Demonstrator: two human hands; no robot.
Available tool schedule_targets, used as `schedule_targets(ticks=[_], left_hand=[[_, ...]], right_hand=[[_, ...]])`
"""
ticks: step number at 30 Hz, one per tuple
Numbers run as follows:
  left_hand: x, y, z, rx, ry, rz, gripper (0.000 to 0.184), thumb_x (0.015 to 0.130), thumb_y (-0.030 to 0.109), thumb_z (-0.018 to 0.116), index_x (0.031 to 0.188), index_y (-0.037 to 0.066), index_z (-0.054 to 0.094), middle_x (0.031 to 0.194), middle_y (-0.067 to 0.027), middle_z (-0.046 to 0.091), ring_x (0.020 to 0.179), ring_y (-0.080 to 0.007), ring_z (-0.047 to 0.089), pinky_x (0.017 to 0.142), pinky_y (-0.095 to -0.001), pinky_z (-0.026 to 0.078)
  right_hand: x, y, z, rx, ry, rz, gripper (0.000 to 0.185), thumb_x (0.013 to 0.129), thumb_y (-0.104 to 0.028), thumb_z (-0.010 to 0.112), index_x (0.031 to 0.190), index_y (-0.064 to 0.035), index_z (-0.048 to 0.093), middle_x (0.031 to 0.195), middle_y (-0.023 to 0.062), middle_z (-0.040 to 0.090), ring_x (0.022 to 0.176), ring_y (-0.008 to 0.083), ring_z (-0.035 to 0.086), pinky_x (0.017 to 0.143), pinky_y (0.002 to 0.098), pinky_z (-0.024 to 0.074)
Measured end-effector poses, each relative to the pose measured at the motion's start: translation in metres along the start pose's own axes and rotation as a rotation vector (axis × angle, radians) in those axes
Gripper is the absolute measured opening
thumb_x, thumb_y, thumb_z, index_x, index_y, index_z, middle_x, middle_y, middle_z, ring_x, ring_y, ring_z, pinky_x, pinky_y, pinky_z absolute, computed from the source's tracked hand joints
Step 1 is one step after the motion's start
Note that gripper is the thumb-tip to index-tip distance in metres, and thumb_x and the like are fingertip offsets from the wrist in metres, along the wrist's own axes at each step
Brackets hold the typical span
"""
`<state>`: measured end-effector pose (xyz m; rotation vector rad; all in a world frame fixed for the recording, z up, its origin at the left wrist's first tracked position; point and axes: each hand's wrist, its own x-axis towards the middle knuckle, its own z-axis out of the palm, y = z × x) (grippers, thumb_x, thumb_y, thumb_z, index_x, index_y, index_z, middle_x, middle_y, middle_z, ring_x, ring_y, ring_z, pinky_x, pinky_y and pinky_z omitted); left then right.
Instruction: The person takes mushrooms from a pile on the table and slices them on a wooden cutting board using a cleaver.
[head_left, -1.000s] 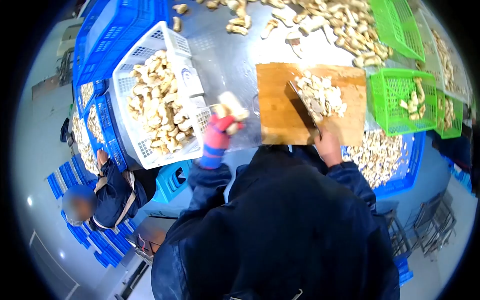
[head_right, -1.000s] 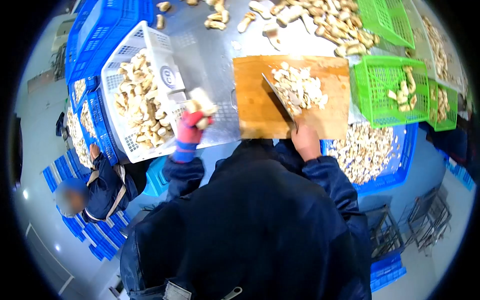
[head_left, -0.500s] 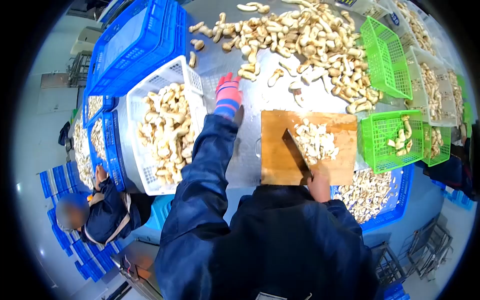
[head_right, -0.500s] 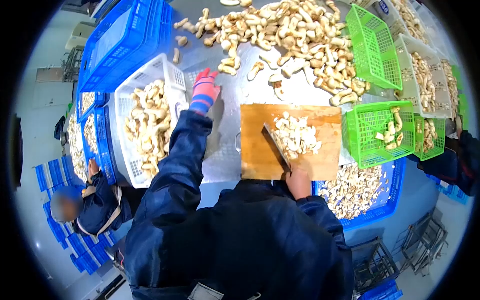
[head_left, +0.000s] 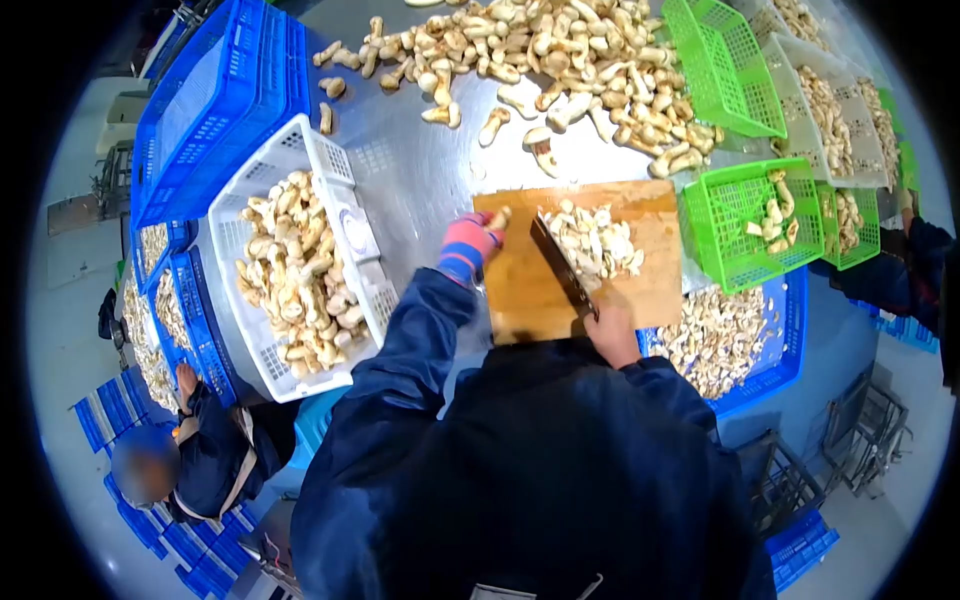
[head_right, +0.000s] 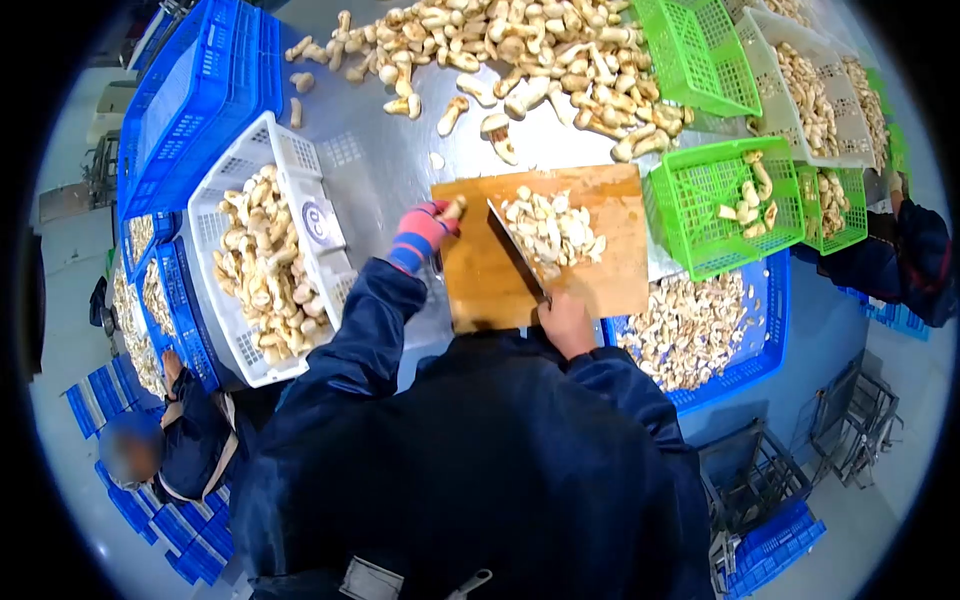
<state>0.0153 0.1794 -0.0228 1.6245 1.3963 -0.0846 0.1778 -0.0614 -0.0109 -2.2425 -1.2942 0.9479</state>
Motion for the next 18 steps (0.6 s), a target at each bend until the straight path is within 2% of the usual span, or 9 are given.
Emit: schedule_targets(ticks=[3,7,11,14,15,18], left_hand=[[-0.036,-0.017,0.05,0.354,0.11,0.19,0.035,0.07,0.032,0.064,0.096,0.007,0.064,0.095,-0.0148,0.062,0.089,-0.0306,0.059,0.078,-0.0374,0.047],[-0.047,-0.022,0.074,0.429,0.296,0.28,0.037,0.069,0.032,0.066,0.095,0.006,0.064,0.093,-0.0164,0.061,0.09,-0.0311,0.058,0.078,-0.0386,0.047],[-0.05,-0.012,0.073,0.492,0.211,0.165,0.035,0.068,0.031,0.066,0.092,0.005,0.064,0.095,-0.0159,0.061,0.09,-0.0304,0.058,0.08,-0.0373,0.047],[-0.047,-0.021,0.083,0.554,0.281,0.241,0.035,0.069,0.031,0.066,0.092,0.005,0.064,0.095,-0.015,0.061,0.09,-0.0305,0.058,0.08,-0.0366,0.047],[-0.053,-0.017,0.08,0.577,0.322,0.301,0.037,0.07,0.031,0.066,0.095,0.004,0.062,0.095,-0.0144,0.062,0.089,-0.0305,0.058,0.079,-0.0371,0.047],[-0.057,-0.038,0.084,0.094,0.333,0.159,0.041,0.076,0.029,0.064,0.107,0.003,0.057,0.092,-0.0144,0.062,0.084,-0.0283,0.061,0.074,-0.0347,0.048]], right_hand=[[-0.007,-0.014,-0.017,0.048,-0.027,-0.049,0.02,0.074,-0.014,0.051,0.08,0.0034,0.059,0.069,0.0259,0.057,0.066,0.0424,0.056,0.065,0.0485,0.0456],[-0.015,-0.022,-0.03,0.01,-0.124,-0.078,0.019,0.074,-0.013,0.051,0.079,0.0039,0.059,0.07,0.0265,0.057,0.068,0.0415,0.057,0.067,0.0475,0.0456],[-0.018,-0.019,-0.027,-0.105,-0.15,-0.041,0.018,0.074,-0.012,0.05,0.078,0.0031,0.06,0.07,0.0265,0.058,0.069,0.0413,0.057,0.068,0.0473,0.046],[0.001,-0.018,0.0,-0.195,-0.177,0.009,0.018,0.074,-0.012,0.051,0.077,0.0032,0.06,0.069,0.0265,0.058,0.07,0.0411,0.058,0.068,0.0466,0.0466],[0.012,-0.024,0.007,-0.168,-0.131,-0.05,0.019,0.074,-0.012,0.052,0.077,0.0041,0.061,0.069,0.0266,0.058,0.071,0.0411,0.058,0.069,0.046,0.047],[0.029,-0.033,0.008,-0.054,-0.093,-0.037,0.019,0.073,-0.012,0.053,0.076,0.005,0.061,0.069,0.0269,0.058,0.07,0.0407,0.058,0.069,0.0459,0.0469]])
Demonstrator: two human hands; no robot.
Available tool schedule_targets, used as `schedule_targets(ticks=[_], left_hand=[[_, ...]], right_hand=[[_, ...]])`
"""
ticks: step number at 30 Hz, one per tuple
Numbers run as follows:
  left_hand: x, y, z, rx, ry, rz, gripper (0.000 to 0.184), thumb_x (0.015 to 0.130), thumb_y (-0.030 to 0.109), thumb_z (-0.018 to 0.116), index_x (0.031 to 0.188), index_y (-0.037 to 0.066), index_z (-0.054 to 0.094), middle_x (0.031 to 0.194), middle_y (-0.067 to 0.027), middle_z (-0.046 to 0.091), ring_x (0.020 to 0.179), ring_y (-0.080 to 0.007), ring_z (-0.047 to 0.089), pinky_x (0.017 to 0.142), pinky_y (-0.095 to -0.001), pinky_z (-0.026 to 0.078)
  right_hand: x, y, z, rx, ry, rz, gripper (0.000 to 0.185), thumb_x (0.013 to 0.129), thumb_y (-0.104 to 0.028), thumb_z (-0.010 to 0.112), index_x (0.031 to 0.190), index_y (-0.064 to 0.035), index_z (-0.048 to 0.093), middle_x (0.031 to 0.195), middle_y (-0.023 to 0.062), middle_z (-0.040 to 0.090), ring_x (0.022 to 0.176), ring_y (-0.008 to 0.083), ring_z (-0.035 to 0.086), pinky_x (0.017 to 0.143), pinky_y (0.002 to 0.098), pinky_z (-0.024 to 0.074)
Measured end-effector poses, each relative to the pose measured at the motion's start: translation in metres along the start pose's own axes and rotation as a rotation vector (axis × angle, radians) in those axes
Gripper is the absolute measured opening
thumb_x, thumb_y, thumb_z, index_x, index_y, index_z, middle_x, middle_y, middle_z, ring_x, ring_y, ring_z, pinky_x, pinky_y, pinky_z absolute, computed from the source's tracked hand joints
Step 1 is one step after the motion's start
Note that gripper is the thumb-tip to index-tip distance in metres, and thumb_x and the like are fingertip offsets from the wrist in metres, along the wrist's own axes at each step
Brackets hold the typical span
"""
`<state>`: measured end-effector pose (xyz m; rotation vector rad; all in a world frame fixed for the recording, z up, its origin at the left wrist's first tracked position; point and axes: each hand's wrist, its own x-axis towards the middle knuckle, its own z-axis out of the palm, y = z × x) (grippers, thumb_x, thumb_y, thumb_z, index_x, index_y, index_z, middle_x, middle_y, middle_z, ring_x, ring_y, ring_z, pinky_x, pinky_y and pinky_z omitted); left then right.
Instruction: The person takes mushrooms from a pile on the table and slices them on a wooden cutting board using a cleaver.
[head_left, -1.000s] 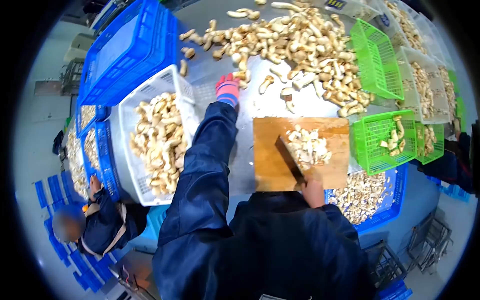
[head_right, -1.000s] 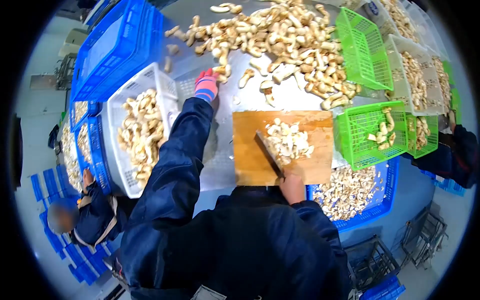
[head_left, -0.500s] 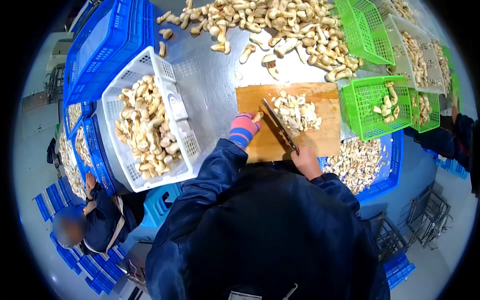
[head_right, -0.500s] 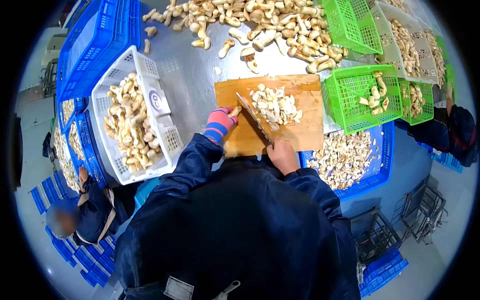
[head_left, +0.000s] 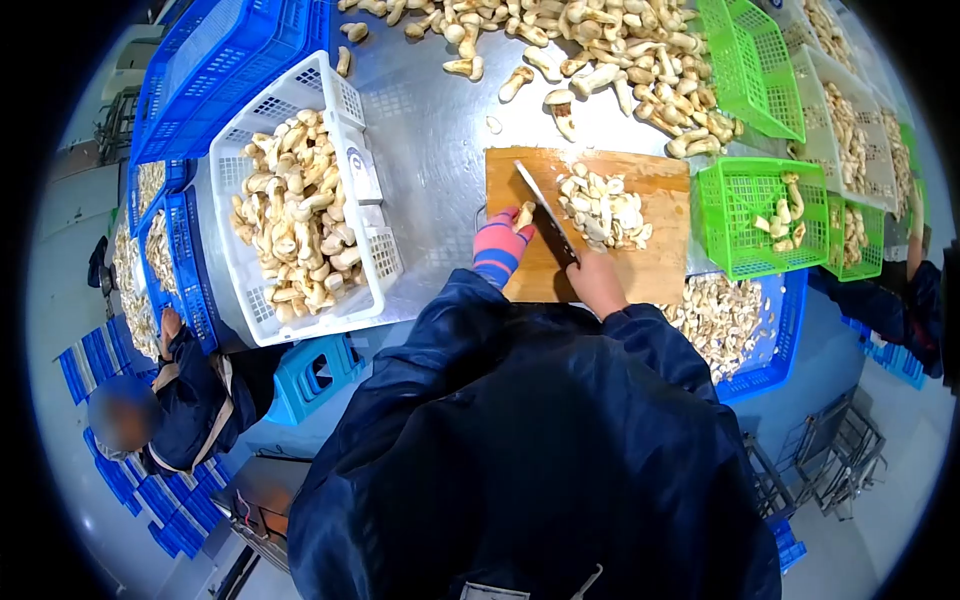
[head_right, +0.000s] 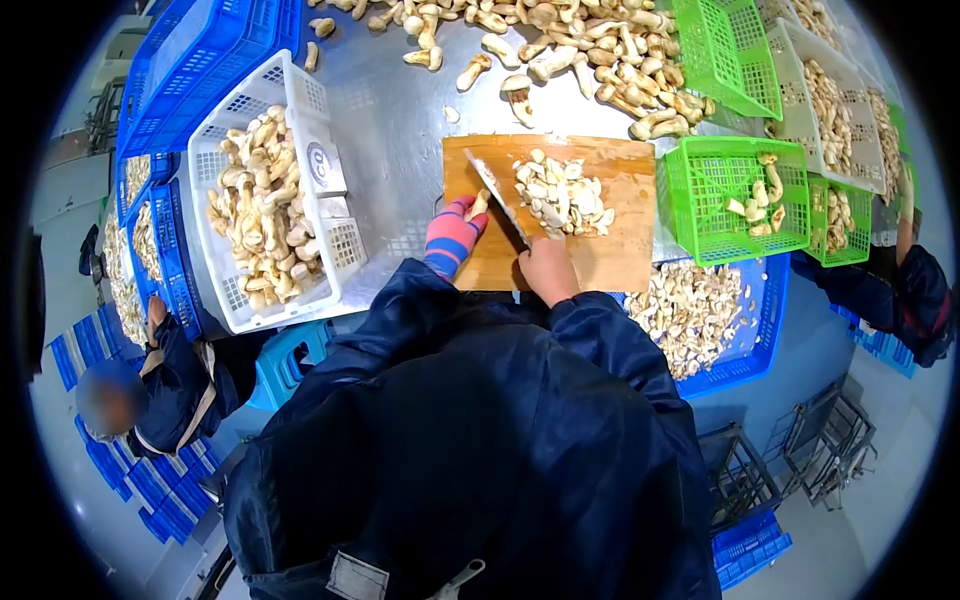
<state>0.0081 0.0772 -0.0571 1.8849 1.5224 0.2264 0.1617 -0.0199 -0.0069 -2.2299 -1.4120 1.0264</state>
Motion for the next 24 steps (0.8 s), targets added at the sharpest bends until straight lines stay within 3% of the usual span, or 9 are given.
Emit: schedule_targets(ticks=[1,4,5,8,15,18,24], left_hand=[[0.008,-0.05,0.042,-0.364,-0.086,-0.16,0.04,0.083,0.026,0.061,0.113,0.002,0.05,0.086,-0.0093,0.061,0.072,-0.0208,0.062,0.062,-0.03,0.05],[-0.011,-0.019,0.018,-0.947,-0.228,-0.515,0.037,0.086,0.021,0.057,0.115,0.002,0.045,0.086,-0.0064,0.06,0.066,-0.015,0.061,0.052,-0.0258,0.049],[-0.013,-0.015,0.021,-1.005,-0.207,-0.536,0.036,0.086,0.021,0.057,0.114,0.004,0.044,0.087,-0.0074,0.06,0.065,-0.0158,0.061,0.049,-0.026,0.048],[-0.018,-0.005,0.023,-0.967,-0.185,-0.511,0.034,0.086,0.02,0.057,0.113,0.004,0.045,0.089,-0.008,0.06,0.066,-0.0153,0.061,0.05,-0.0253,0.049],[-0.022,0.001,0.028,-0.693,-0.052,-0.399,0.053,0.078,0.007,0.063,0.125,0.002,0.039,0.085,-0.0051,0.054,0.066,-0.0131,0.058,0.049,-0.024,0.046],[-0.018,0.003,0.034,-0.688,-0.029,-0.427,0.053,0.075,0.006,0.065,0.123,0.002,0.042,0.084,-0.0051,0.054,0.063,-0.0136,0.056,0.049,-0.0246,0.046],[-0.01,-0.01,0.05,-0.364,0.038,-0.355,0.047,0.073,0.014,0.069,0.111,-0.001,0.047,0.076,-0.0083,0.062,0.068,-0.0149,0.061,0.056,-0.0269,0.049]], right_hand=[[-0.004,-0.006,-0.007,0.043,-0.019,0.031,0.019,0.073,-0.012,0.053,0.075,0.0053,0.061,0.07,0.0274,0.058,0.07,0.0406,0.058,0.07,0.0461,0.0466],[-0.018,-0.003,-0.015,0.134,-0.043,0.025,0.019,0.073,-0.012,0.053,0.074,0.0054,0.061,0.07,0.0273,0.058,0.07,0.0406,0.058,0.07,0.0462,0.0464],[-0.02,0.003,-0.009,0.103,-0.1,0.016,0.02,0.073,-0.013,0.053,0.076,0.0053,0.061,0.07,0.0268,0.058,0.071,0.041,0.058,0.069,0.0465,0.0462],[-0.025,0.012,0.003,0.031,-0.089,-0.041,0.02,0.073,-0.013,0.053,0.078,0.0048,0.061,0.071,0.0262,0.058,0.07,0.0412,0.058,0.069,0.0466,0.0463],[-0.028,0.005,-0.005,-0.028,-0.075,-0.008,0.019,0.073,-0.012,0.052,0.078,0.0045,0.06,0.071,0.0259,0.059,0.07,0.0412,0.058,0.07,0.0468,0.0465],[-0.026,0.01,-0.004,-0.002,-0.072,-0.03,0.019,0.073,-0.012,0.052,0.077,0.0052,0.06,0.071,0.0262,0.058,0.07,0.041,0.058,0.07,0.0468,0.0464],[-0.032,0.007,-0.009,0.019,-0.065,-0.033,0.018,0.073,-0.011,0.052,0.076,0.0055,0.059,0.068,0.0269,0.057,0.069,0.0416,0.057,0.068,0.047,0.0463]])
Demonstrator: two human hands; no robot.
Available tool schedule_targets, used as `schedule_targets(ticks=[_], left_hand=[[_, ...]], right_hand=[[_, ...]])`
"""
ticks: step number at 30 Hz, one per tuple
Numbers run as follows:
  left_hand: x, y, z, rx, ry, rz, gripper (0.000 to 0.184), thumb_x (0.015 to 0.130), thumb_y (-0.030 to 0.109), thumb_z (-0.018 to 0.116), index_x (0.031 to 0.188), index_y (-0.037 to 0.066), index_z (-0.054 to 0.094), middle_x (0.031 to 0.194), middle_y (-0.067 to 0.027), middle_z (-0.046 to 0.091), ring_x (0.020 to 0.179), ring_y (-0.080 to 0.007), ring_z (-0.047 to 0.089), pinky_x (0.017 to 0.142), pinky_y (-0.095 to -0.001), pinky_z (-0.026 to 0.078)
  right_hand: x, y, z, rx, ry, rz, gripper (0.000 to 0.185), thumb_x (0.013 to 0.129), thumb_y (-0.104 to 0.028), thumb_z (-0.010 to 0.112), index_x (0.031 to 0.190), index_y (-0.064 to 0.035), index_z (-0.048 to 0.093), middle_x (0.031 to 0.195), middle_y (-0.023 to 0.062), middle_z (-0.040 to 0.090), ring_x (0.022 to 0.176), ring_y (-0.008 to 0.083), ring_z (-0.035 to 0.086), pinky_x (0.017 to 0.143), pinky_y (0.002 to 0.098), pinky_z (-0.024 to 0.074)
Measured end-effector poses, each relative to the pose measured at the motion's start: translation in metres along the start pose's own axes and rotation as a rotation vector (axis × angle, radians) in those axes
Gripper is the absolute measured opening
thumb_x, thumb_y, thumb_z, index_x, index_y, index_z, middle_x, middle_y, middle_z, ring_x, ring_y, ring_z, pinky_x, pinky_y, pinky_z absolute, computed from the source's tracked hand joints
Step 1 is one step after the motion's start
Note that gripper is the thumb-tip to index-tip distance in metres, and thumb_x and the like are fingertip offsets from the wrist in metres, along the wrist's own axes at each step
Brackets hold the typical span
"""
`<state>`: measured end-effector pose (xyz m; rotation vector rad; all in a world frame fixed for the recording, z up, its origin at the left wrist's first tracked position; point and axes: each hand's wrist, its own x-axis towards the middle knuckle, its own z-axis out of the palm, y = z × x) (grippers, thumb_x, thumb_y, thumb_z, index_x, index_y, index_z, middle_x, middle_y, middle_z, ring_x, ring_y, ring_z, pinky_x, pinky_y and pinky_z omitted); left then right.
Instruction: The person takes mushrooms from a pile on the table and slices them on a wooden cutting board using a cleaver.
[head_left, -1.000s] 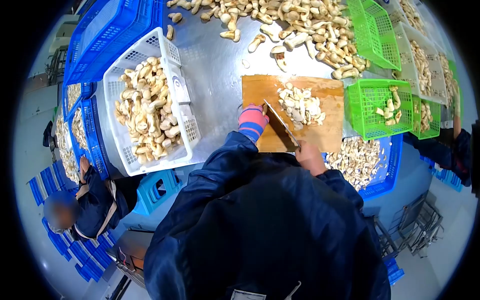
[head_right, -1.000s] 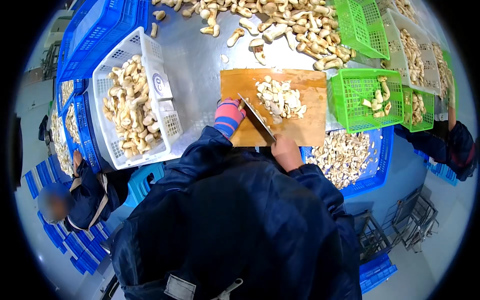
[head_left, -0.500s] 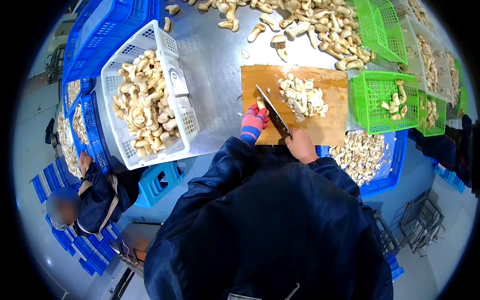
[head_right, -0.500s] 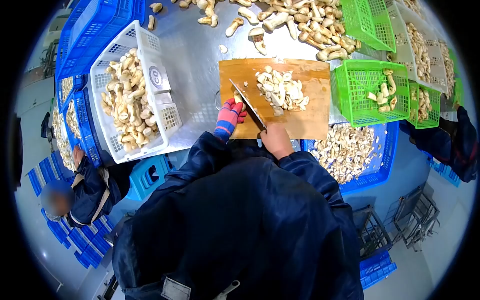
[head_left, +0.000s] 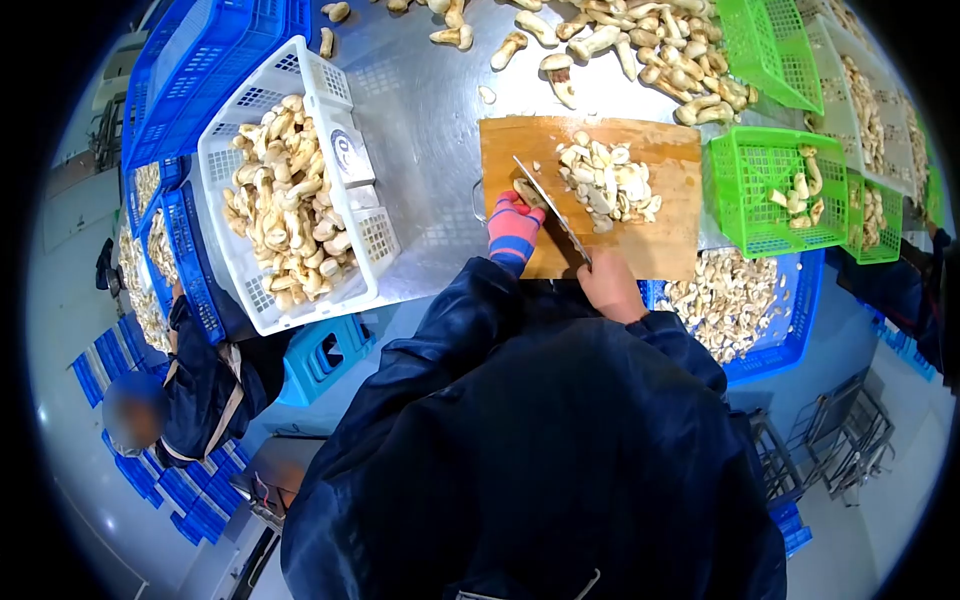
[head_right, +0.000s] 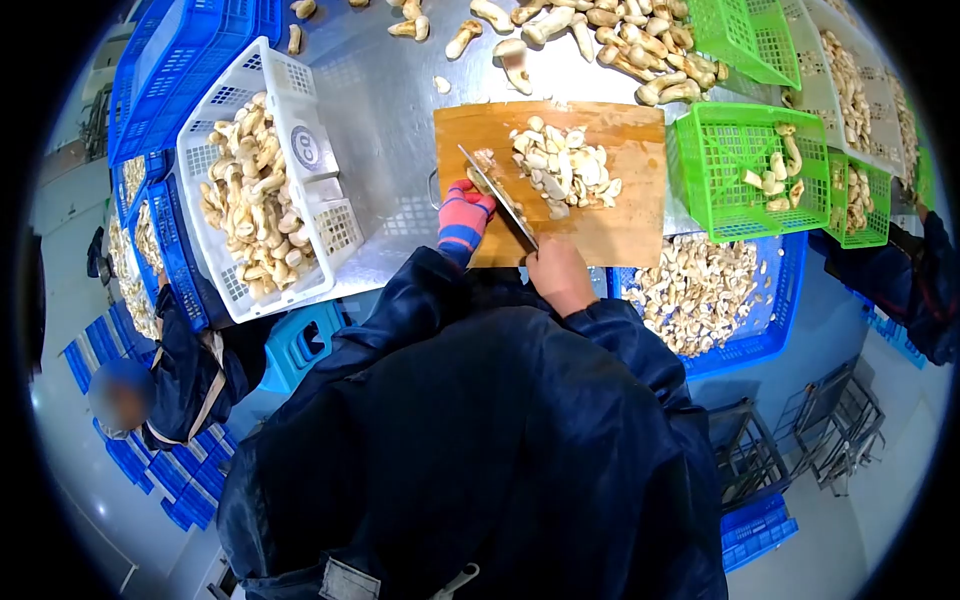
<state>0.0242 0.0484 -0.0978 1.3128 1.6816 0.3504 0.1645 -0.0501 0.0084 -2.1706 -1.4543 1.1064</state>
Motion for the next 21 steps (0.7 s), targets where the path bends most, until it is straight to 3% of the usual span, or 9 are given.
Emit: schedule_targets(ticks=[4,5,8,15,18,21], left_hand=[[0.011,-0.011,0.009,0.003,0.031,0.088,0.038,0.074,0.016,0.068,0.103,0.0,0.05,0.078,-0.0095,0.063,0.07,-0.0177,0.062,0.062,-0.0289,0.05],[0.012,-0.011,0.009,-0.056,0.019,0.028,0.043,0.067,0.02,0.071,0.1,-0.001,0.051,0.076,-0.0123,0.061,0.074,-0.0274,0.06,0.069,-0.0342,0.048],[-0.003,0.027,-0.009,0.117,0.003,-0.023,0.042,0.066,0.021,0.072,0.096,0.0,0.051,0.077,-0.0122,0.061,0.073,-0.0271,0.06,0.068,-0.0342,0.048],[0.006,0.009,-0.002,-0.009,-0.029,-0.057,0.042,0.064,0.021,0.073,0.093,0.001,0.05,0.077,-0.0111,0.061,0.07,-0.0243,0.06,0.065,-0.0328,0.048],[0.007,-0.001,-0.003,-0.046,-0.076,0.001,0.038,0.072,0.012,0.066,0.102,-0.001,0.046,0.075,-0.0102,0.059,0.062,-0.0177,0.06,0.054,-0.0274,0.049],[0.007,-0.006,-0.025,-0.26,-0.261,-0.098,0.042,0.073,0.013,0.066,0.106,-0.002,0.045,0.08,-0.0114,0.06,0.067,-0.0174,0.06,0.054,-0.0271,0.05]], right_hand=[[-0.024,-0.015,-0.017,0.033,-0.004,0.043,0.016,0.073,-0.01,0.052,0.078,0.0045,0.058,0.068,0.0271,0.057,0.067,0.0423,0.057,0.066,0.0473,0.0462],[-0.028,-0.018,-0.019,0.035,-0.012,0.061,0.016,0.074,-0.01,0.052,0.078,0.0042,0.058,0.068,0.0272,0.057,0.067,0.0424,0.057,0.066,0.0474,0.046],[-0.029,-0.015,-0.02,0.071,-0.022,0.063,0.016,0.074,-0.009,0.052,0.079,0.004,0.058,0.069,0.0278,0.057,0.068,0.0426,0.057,0.065,0.0478,0.0456],[-0.005,-0.007,0.002,0.035,-0.024,0.05,0.018,0.074,-0.011,0.051,0.08,0.004,0.06,0.07,0.0281,0.057,0.069,0.0425,0.057,0.067,0.0482,0.0454],[0.026,-0.01,0.015,0.043,0.0,0.035,0.019,0.074,-0.012,0.051,0.078,0.0044,0.061,0.07,0.0279,0.057,0.07,0.0425,0.057,0.067,0.0481,0.0454],[0.035,-0.011,0.004,0.125,0.029,0.071,0.021,0.074,-0.014,0.052,0.077,0.005,0.061,0.069,0.0278,0.056,0.07,0.0424,0.057,0.066,0.0477,0.0454]])
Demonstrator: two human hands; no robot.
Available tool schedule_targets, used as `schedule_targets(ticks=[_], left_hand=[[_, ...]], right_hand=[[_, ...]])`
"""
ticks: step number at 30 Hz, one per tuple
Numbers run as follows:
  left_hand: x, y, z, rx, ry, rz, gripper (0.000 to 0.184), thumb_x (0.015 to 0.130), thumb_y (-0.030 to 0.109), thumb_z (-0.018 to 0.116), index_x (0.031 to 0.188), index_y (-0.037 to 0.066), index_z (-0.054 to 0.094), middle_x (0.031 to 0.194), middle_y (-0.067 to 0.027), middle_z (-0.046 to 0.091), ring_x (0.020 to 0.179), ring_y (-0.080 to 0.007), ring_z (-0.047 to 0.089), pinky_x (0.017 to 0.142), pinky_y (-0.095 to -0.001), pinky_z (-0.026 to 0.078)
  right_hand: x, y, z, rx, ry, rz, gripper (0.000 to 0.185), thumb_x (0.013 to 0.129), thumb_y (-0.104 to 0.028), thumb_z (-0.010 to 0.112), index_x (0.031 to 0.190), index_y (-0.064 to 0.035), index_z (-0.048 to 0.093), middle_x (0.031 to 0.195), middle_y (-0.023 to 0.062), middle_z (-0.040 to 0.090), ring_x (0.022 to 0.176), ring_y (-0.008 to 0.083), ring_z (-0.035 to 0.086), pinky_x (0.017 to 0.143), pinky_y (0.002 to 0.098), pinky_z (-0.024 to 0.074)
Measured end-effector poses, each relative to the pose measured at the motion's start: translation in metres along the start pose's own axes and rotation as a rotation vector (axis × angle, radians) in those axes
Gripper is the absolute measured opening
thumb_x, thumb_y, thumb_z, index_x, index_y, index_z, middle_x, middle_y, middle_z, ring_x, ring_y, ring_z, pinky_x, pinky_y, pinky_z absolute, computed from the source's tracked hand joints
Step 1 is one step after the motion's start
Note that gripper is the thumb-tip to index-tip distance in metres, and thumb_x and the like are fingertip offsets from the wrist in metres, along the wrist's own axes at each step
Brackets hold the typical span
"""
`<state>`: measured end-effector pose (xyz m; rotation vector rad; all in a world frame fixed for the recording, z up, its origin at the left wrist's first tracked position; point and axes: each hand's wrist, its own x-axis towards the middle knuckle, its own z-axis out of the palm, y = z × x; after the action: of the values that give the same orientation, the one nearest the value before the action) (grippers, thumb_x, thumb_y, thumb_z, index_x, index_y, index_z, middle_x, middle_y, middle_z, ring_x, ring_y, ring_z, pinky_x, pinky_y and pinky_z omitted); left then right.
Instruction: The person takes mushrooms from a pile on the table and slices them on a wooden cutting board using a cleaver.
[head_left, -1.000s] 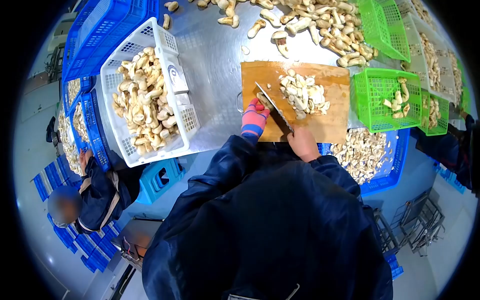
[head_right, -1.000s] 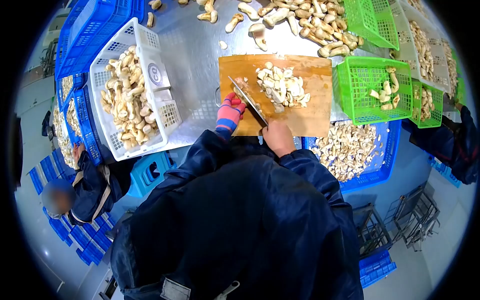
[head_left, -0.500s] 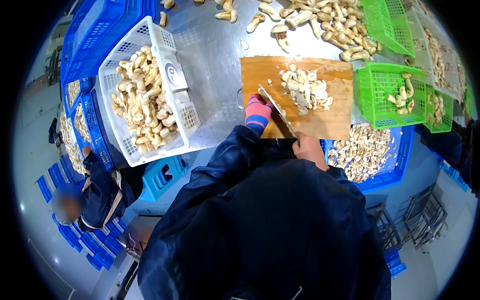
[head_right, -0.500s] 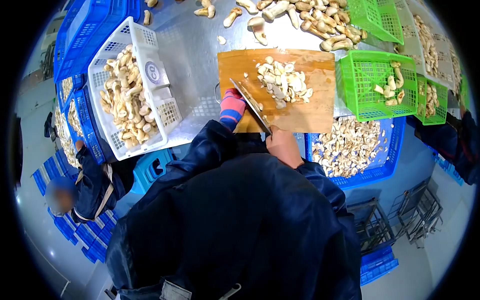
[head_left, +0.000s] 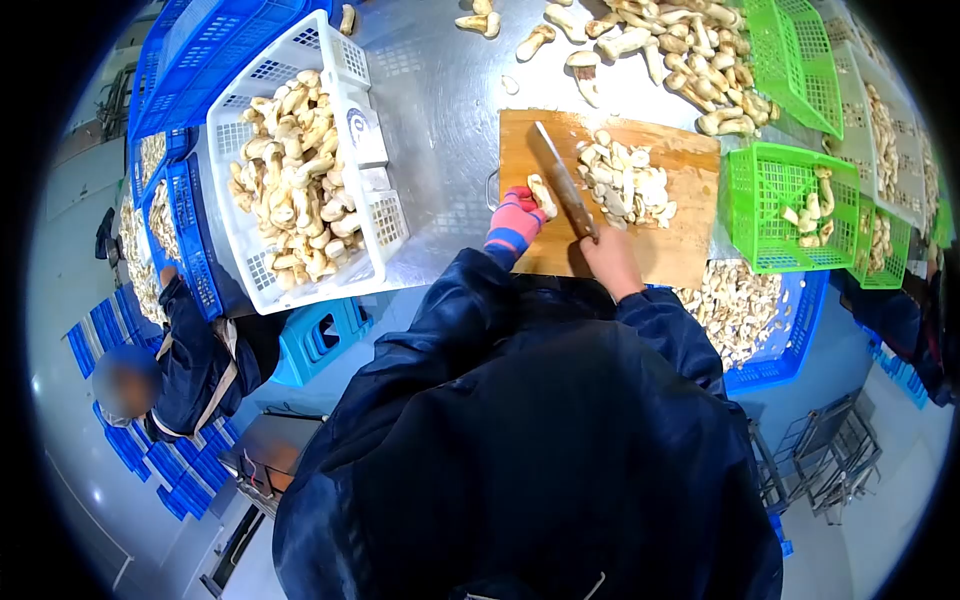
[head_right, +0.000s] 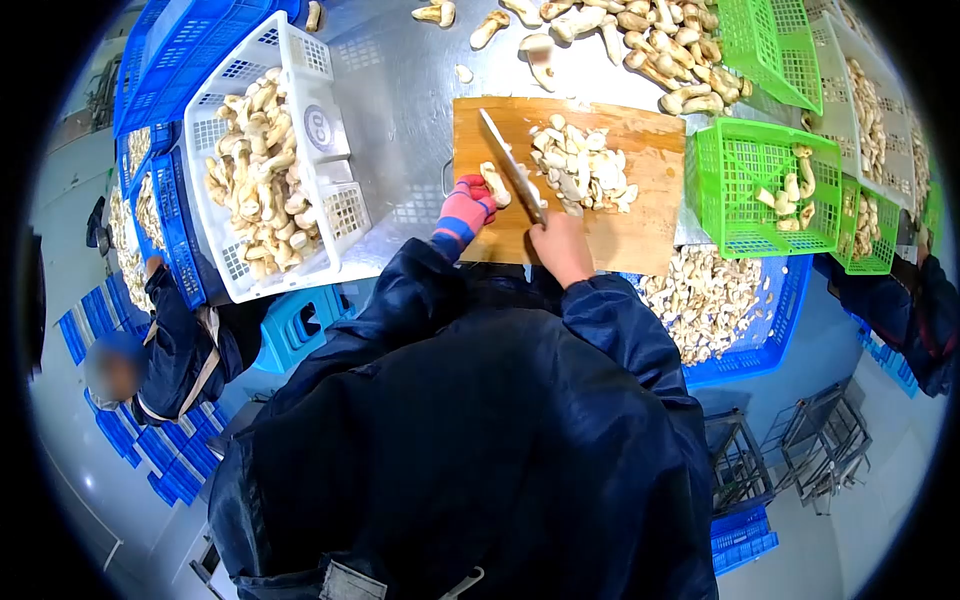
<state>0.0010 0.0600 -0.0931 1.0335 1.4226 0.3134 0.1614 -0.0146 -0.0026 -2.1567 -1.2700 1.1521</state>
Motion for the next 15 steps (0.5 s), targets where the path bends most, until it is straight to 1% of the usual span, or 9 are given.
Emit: schedule_targets(ticks=[3,4,7,8,9,11,12,13,15], left_hand=[[-0.011,0.02,-0.012,-0.004,0.069,-0.097,0.044,0.074,0.016,0.067,0.108,-0.001,0.045,0.085,-0.0114,0.06,0.068,-0.0154,0.06,0.055,-0.0267,0.049],[-0.008,0.023,-0.008,0.208,0.121,-0.003,0.049,0.071,0.022,0.07,0.108,0.0,0.046,0.091,-0.0148,0.061,0.073,-0.0217,0.061,0.062,-0.0316,0.05],[-0.012,0.054,0.008,0.84,0.247,0.265,0.053,0.068,0.025,0.072,0.108,0.001,0.047,0.094,-0.0184,0.06,0.084,-0.0304,0.06,0.073,-0.0372,0.048],[-0.007,0.062,0.011,0.797,0.197,0.278,0.048,0.067,0.023,0.07,0.105,0.001,0.05,0.097,-0.0197,0.059,0.092,-0.036,0.056,0.08,-0.041,0.046],[0.008,0.059,0.014,0.774,0.236,0.375,0.045,0.067,0.021,0.068,0.104,0.002,0.051,0.096,-0.0192,0.059,0.092,-0.0356,0.056,0.08,-0.0407,0.046],[0.047,0.046,0.019,0.726,0.31,0.561,0.039,0.068,0.018,0.066,0.102,0.003,0.053,0.096,-0.0181,0.06,0.092,-0.0348,0.056,0.08,-0.0401,0.046],[0.058,0.065,0.02,0.704,0.347,0.551,0.035,0.068,0.014,0.063,0.1,0.004,0.056,0.096,-0.0176,0.059,0.091,-0.0348,0.056,0.082,-0.0397,0.045],[0.068,0.084,0.022,0.703,0.333,0.577,0.036,0.067,0.012,0.062,0.102,0.005,0.056,0.097,-0.0175,0.059,0.092,-0.0345,0.056,0.082,-0.0395,0.045],[0.087,0.125,0.031,0.704,0.301,0.634,0.037,0.067,0.01,0.061,0.104,0.007,0.057,0.1,-0.0172,0.059,0.094,-0.034,0.055,0.083,-0.039,0.045]], right_hand=[[-0.011,0.03,-0.005,-0.024,0.051,0.057,0.022,0.075,-0.015,0.052,0.079,0.0047,0.06,0.071,0.0276,0.057,0.07,0.0426,0.056,0.065,0.0473,0.0453],[-0.017,0.038,-0.005,-0.051,0.039,0.132,0.022,0.075,-0.016,0.053,0.082,0.004,0.06,0.07,0.0262,0.057,0.069,0.0422,0.056,0.064,0.0469,0.0446],[-0.022,0.055,0.001,0.091,0.061,0.133,0.022,0.076,-0.017,0.053,0.083,0.0036,0.058,0.069,0.0247,0.058,0.068,0.0415,0.057,0.063,0.0463,0.0438],[-0.025,0.051,-0.002,0.094,0.093,0.13,0.022,0.076,-0.017,0.053,0.083,0.0033,0.058,0.066,0.0235,0.057,0.066,0.0415,0.056,0.061,0.0465,0.0431],[-0.029,0.045,-0.006,0.077,0.093,0.128,0.02,0.076,-0.016,0.053,0.081,0.0036,0.057,0.062,0.0216,0.056,0.058,0.0363,0.055,0.056,0.043,0.0422],[-0.04,0.031,-0.02,0.177,0.205,0.026,0.018,0.076,-0.014,0.053,0.077,0.004,0.056,0.055,0.0179,0.052,0.048,0.0284,0.05,0.05,0.0376,0.0391],[-0.044,0.036,-0.021,0.238,0.219,0.057,0.018,0.076,-0.013,0.054,0.076,0.0044,0.055,0.053,0.0167,0.049,0.046,0.0248,0.047,0.048,0.036,0.0376],[-0.047,0.044,-0.018,0.301,0.233,0.089,0.017,0.076,-0.012,0.054,0.074,0.0048,0.055,0.051,0.0154,0.047,0.044,0.0212,0.045,0.047,0.0344,0.036],[-0.053,0.055,-0.018,0.403,0.249,0.169,0.016,0.076,-0.01,0.055,0.073,0.0064,0.055,0.05,0.0127,0.05,0.042,0.0153,0.045,0.043,0.032,0.0362]])
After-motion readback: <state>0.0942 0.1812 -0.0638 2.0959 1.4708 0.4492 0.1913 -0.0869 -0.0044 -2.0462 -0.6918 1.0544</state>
